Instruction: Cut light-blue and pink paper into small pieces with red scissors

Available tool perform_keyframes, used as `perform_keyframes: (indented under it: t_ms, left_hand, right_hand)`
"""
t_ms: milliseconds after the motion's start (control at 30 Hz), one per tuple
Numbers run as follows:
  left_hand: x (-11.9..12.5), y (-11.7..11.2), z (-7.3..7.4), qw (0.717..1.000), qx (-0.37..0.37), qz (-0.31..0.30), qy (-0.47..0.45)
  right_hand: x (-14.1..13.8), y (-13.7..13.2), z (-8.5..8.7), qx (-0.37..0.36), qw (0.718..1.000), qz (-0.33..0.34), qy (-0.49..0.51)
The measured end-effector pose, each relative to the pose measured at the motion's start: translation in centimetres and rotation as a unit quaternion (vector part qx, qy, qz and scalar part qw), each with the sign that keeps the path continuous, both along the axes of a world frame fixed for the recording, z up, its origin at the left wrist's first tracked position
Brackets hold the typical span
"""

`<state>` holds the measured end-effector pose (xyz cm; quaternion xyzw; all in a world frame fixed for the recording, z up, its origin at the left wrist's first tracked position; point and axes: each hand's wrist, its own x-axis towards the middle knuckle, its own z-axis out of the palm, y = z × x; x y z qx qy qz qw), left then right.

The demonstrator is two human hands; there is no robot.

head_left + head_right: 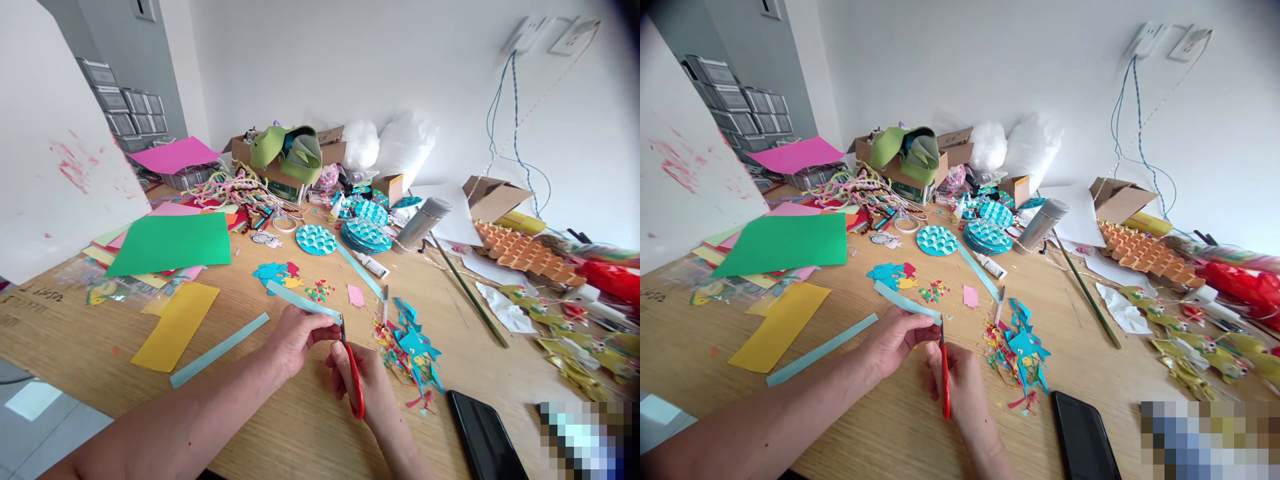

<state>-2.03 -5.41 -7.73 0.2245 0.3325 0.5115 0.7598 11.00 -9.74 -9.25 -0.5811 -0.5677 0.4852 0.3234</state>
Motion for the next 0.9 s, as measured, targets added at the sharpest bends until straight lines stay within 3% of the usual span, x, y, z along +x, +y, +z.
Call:
perform_keyframes:
  t_ms: [900]
  left_hand:
    - [0.05,-0.07,-0.16,1.0,0.005,-0.001,-0.002]
  right_hand:
    - [0.21,-0.04,-0.08,-0.01,1.0,0.001,-0.021]
